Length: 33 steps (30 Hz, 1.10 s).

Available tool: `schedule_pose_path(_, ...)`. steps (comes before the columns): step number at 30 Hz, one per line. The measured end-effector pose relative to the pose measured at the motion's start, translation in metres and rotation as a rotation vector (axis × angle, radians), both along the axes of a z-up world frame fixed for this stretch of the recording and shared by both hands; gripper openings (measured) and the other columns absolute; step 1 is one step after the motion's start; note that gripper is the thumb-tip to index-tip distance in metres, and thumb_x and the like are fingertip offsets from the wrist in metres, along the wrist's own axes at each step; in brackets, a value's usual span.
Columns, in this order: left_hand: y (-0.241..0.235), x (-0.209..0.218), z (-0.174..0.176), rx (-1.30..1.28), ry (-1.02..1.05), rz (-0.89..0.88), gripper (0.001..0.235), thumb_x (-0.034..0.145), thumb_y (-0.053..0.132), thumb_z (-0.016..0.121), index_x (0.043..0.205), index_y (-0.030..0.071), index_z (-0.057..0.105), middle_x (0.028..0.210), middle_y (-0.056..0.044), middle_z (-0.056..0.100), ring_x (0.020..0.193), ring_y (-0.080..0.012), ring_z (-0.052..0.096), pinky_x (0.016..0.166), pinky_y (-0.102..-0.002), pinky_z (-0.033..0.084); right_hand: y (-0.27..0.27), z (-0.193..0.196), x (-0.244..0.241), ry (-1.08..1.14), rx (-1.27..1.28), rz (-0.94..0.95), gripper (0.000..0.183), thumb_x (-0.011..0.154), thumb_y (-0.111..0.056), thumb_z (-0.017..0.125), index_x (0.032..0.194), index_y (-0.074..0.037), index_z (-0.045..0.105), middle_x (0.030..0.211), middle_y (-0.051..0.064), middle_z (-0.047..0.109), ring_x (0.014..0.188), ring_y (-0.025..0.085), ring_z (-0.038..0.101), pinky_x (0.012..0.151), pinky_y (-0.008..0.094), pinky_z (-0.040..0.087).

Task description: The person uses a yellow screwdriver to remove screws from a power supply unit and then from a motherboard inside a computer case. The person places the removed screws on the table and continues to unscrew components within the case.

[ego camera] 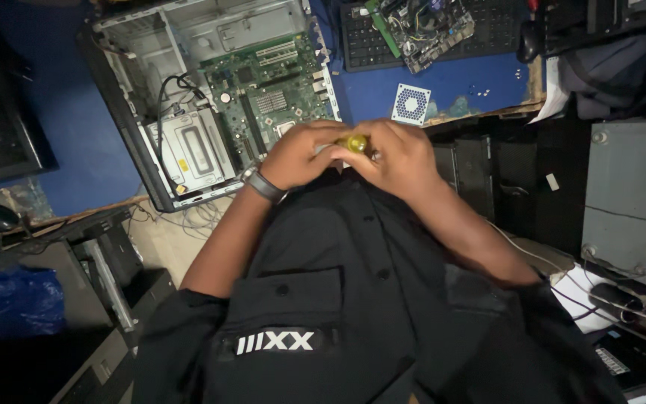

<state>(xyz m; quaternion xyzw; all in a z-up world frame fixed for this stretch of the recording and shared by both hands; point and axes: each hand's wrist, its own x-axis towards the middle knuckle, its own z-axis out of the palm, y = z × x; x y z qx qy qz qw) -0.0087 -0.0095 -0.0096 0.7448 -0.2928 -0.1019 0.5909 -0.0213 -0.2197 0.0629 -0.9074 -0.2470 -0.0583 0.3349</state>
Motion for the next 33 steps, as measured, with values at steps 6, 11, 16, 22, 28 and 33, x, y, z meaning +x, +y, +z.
schedule_pose_path(6,0.001,0.000,-0.009,0.021,0.080,-0.047,0.026,0.100,0.008,0.063,0.126,0.005,0.068,0.121,-0.017,0.072,0.112,-0.0337,0.071,0.098,-0.039,0.055,-0.011,0.023,0.000,0.017,0.087,0.272,0.036,0.090,-0.011,0.081,0.123,-0.002,0.068,0.119,0.016,0.072,0.107,0.032,0.073,0.091,0.039,0.059)
schedule_pose_path(11,0.000,-0.003,-0.008,-0.052,0.121,-0.015,0.025,0.103,0.011,0.061,0.126,0.002,0.068,0.122,-0.016,0.073,0.113,-0.0295,0.071,0.098,-0.038,0.054,-0.006,0.022,0.001,0.009,0.139,0.217,0.032,0.095,-0.002,0.078,0.124,-0.002,0.067,0.119,0.014,0.073,0.108,0.031,0.075,0.091,0.037,0.061)
schedule_pose_path(16,0.006,-0.018,-0.028,-0.029,0.127,0.115,0.030,0.107,0.023,0.060,0.124,0.000,0.068,0.121,-0.015,0.073,0.111,-0.0258,0.071,0.098,-0.037,0.055,-0.009,0.029,0.005,0.002,0.146,0.231,0.030,0.092,-0.002,0.081,0.120,-0.001,0.068,0.112,0.015,0.073,0.100,0.031,0.075,0.084,0.037,0.060)
schedule_pose_path(22,0.003,-0.030,-0.071,-0.064,0.911,0.360,0.056,0.110,0.051,0.042,0.122,0.005,0.072,0.110,-0.019,0.078,0.100,-0.0277,0.073,0.089,-0.035,0.059,-0.050,0.054,-0.005,0.012,0.348,0.115,0.026,0.094,0.002,0.078,0.116,-0.001,0.064,0.115,0.017,0.072,0.107,0.029,0.075,0.093,0.038,0.062)
schedule_pose_path(28,-0.013,-0.034,-0.053,-1.009,0.923,0.663,0.051,0.099,0.050,0.047,0.133,0.012,0.047,0.118,-0.009,0.070,0.114,-0.0247,0.070,0.102,-0.044,0.056,-0.069,-0.008,-0.015,0.472,0.800,0.187,0.028,0.097,0.007,0.074,0.119,-0.003,0.059,0.128,0.016,0.064,0.124,0.023,0.067,0.102,0.037,0.062)
schedule_pose_path(33,-0.011,-0.033,-0.016,-1.046,0.665,0.712,0.034,0.112,0.041,0.051,0.123,0.010,0.055,0.082,0.000,0.052,0.077,-0.0125,0.052,0.079,-0.035,0.052,-0.112,-0.095,-0.022,0.685,0.583,0.108,0.037,0.088,0.001,0.076,0.122,-0.003,0.060,0.126,0.011,0.062,0.105,0.016,0.069,0.087,0.030,0.057)
